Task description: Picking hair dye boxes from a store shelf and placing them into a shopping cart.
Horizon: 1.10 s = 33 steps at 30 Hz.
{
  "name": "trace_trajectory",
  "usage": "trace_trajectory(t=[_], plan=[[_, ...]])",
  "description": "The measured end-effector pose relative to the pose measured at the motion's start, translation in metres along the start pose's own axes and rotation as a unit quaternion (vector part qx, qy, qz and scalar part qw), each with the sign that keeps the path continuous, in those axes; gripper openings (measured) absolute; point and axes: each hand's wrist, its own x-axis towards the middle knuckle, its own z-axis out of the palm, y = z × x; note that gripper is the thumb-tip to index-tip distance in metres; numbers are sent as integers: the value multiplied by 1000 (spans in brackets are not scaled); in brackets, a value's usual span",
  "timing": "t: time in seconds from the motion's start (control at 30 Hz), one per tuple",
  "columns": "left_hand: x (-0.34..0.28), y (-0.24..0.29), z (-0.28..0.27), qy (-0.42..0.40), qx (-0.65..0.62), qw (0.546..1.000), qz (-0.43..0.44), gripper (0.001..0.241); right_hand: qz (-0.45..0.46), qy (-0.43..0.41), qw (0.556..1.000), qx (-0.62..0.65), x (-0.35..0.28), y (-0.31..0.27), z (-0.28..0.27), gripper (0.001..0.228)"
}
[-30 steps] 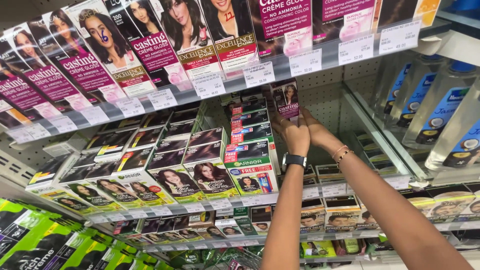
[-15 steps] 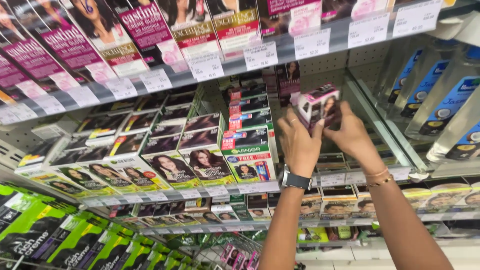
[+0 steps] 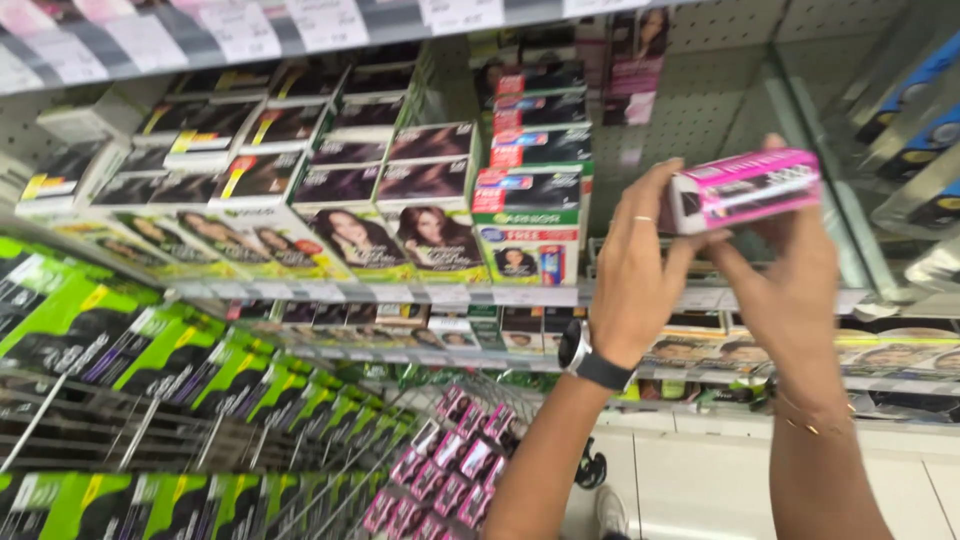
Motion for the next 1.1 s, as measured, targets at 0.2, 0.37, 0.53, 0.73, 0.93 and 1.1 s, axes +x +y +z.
trace_trajectory(t=[0.2,0.37,0.53,0.73,0.93,1.1], plan=[[-45,41,-81,-3,56,998,32,66,-2,-39,997,65,-36,-63,1,92],[-110,29,-138,16,66,993,-96,70,26,-171,983,66,-61,-77,41,97],[-187,8,-166,64,21,971,-229,69,-15,-322,946,-28,-91,-81,90,94],[-262,-32,-176,123,7,930,-347,66,-1,-429,902,40,-147,-49,140,87],[-307,-86,-176,135,14,921,-364,65,40,-461,886,32,-191,-7,183,57],[-352,-162,-160,164,-8,897,-410,64,7,-463,884,59,-232,61,222,54]])
